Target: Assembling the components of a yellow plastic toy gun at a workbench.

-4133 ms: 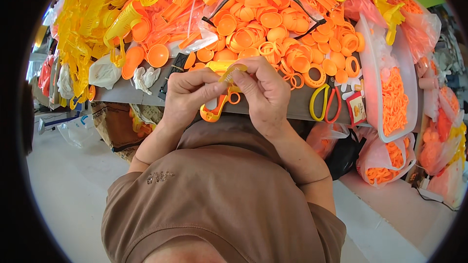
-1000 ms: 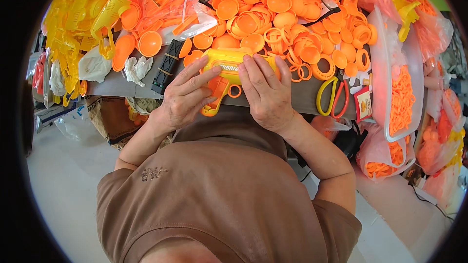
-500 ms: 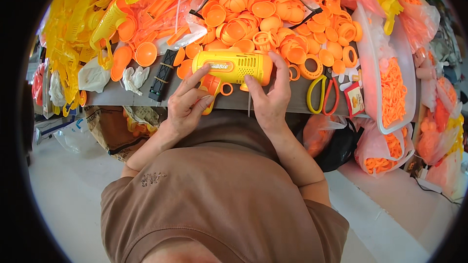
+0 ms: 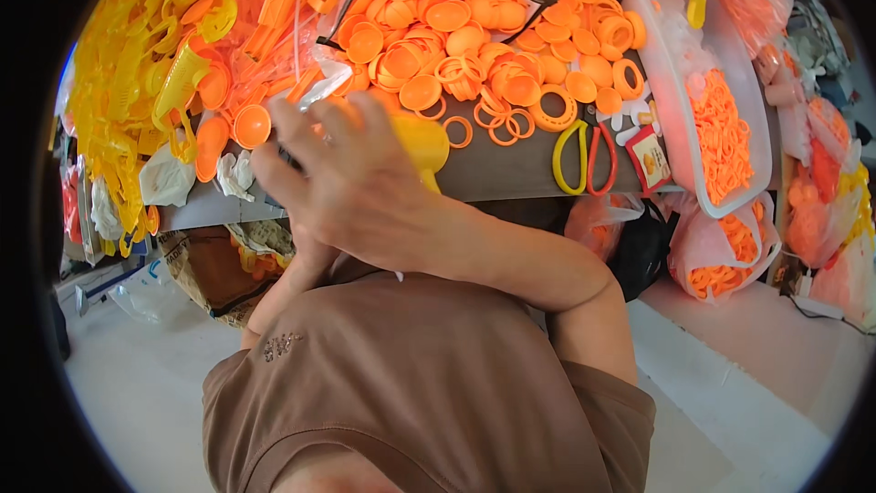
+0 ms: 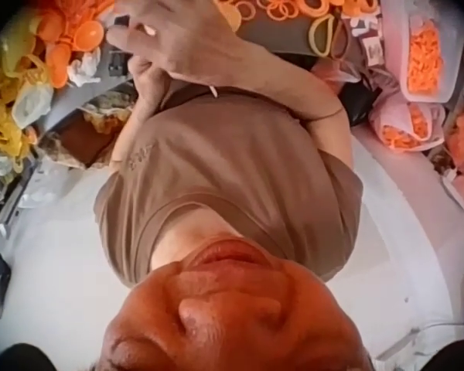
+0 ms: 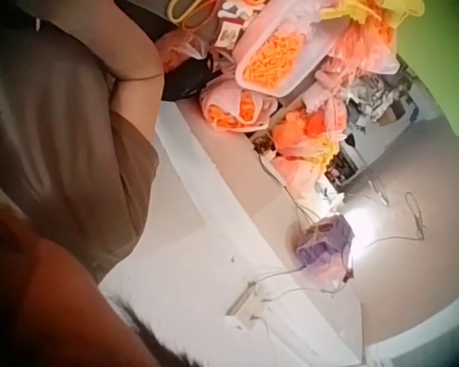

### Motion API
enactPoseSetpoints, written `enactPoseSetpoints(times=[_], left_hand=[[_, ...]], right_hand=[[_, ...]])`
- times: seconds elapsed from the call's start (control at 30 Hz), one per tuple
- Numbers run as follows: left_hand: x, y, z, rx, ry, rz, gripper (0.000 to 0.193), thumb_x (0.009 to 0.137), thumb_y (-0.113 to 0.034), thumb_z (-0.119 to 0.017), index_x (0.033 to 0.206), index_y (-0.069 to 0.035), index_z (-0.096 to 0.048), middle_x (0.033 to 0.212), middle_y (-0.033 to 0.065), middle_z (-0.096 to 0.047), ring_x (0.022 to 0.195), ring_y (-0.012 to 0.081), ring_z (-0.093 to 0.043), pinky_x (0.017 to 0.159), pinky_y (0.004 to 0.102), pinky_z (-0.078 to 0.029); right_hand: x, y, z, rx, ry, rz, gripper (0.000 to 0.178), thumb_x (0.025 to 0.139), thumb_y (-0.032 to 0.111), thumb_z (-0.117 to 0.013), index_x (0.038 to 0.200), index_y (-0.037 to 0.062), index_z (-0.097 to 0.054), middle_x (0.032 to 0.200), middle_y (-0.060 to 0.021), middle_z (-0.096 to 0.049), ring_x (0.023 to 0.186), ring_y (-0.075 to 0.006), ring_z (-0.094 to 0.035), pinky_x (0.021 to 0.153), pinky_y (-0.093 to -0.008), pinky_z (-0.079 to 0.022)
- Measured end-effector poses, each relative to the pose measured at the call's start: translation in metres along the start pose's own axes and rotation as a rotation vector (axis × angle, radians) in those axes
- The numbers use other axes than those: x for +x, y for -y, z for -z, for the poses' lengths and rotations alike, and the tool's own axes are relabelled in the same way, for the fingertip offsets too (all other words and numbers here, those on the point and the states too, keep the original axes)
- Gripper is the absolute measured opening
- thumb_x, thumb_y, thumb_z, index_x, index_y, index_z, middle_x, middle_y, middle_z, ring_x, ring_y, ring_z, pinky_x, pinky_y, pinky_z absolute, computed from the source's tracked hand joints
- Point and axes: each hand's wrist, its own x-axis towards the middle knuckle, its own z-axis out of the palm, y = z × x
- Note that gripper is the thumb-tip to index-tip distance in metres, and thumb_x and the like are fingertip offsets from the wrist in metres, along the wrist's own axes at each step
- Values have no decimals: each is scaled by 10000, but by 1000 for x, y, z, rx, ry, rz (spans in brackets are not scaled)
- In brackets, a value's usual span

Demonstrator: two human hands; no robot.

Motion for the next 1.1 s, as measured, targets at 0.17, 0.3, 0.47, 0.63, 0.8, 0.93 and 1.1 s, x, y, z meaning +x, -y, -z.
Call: enactPoseSetpoints(times=[0.17, 0.3, 0.47, 0.63, 0.8, 0.93, 1.1], left_hand=[[0, -15, 3, 495, -323, -103, 261, 912, -142, -491, 1103, 19, -564, 1026, 55, -602, 899, 154, -558, 771, 292, -453], [1, -21, -6, 29, -429, -134, 237, 922, -124, -532, 1104, 27, -556, 952, 38, -603, 846, 120, -556, 766, 258, -452], [7, -22, -3, -120, -367, -179, 130, 949, -97, -497, 978, 19, -548, 972, 94, -613, 853, 106, -564, 752, 235, -457], [16, -30, -19, 180, -383, -432, 129, 923, -74, -526, 933, 51, -558, 954, 152, -622, 812, 161, -584, 762, 264, -464], [18, -51, -18, 255, -163, -438, 135, 905, -66, -543, 876, 63, -571, 833, 157, -631, 748, 195, -604, 685, 302, -495], [25, -68, -34, -120, -218, 41, 236, 959, -154, -470, 872, 51, -547, 677, 130, -584, 502, 177, -540, 465, 266, -437], [30, -67, -35, -290, -158, 158, 288, 966, -242, -474, 893, 24, -559, 671, 98, -583, 492, 162, -531, 450, 253, -412]], right_hand=[[-12, 9, -35, -151, 56, 78, 328, 744, 171, -617, 1047, 56, -565, 1221, -157, -494, 894, -240, -531, 810, -398, -420], [-26, 3, -54, 4, 117, 75, 319, 752, 154, -596, 1043, 35, -545, 1227, -169, -466, 928, -259, -531, 788, -381, -436], [-13, -23, -57, 232, 17, -33, 395, 732, 115, -631, 1087, 5, -499, 1177, -193, -466, 957, -348, -528, 793, -406, -450], [-3, -33, -56, 255, -206, -49, 326, 740, 20, -601, 1056, 3, -524, 1137, -190, -506, 976, -339, -536, 803, -403, -459], [-17, -44, -3, 258, -235, -113, 244, 806, -77, -534, 1043, -23, -546, 1021, -159, -579, 902, -263, -579, 773, -331, -473], [-61, -46, 43, 78, -100, -399, 217, 829, -42, -572, 1043, -20, -552, 922, -107, -576, 752, -171, -553, 682, -260, -454], [-102, -41, 50, -105, 44, -561, 280, 809, 23, -647, 1069, -2, -547, 845, -87, -554, 682, -170, -515, 622, -266, -436]])
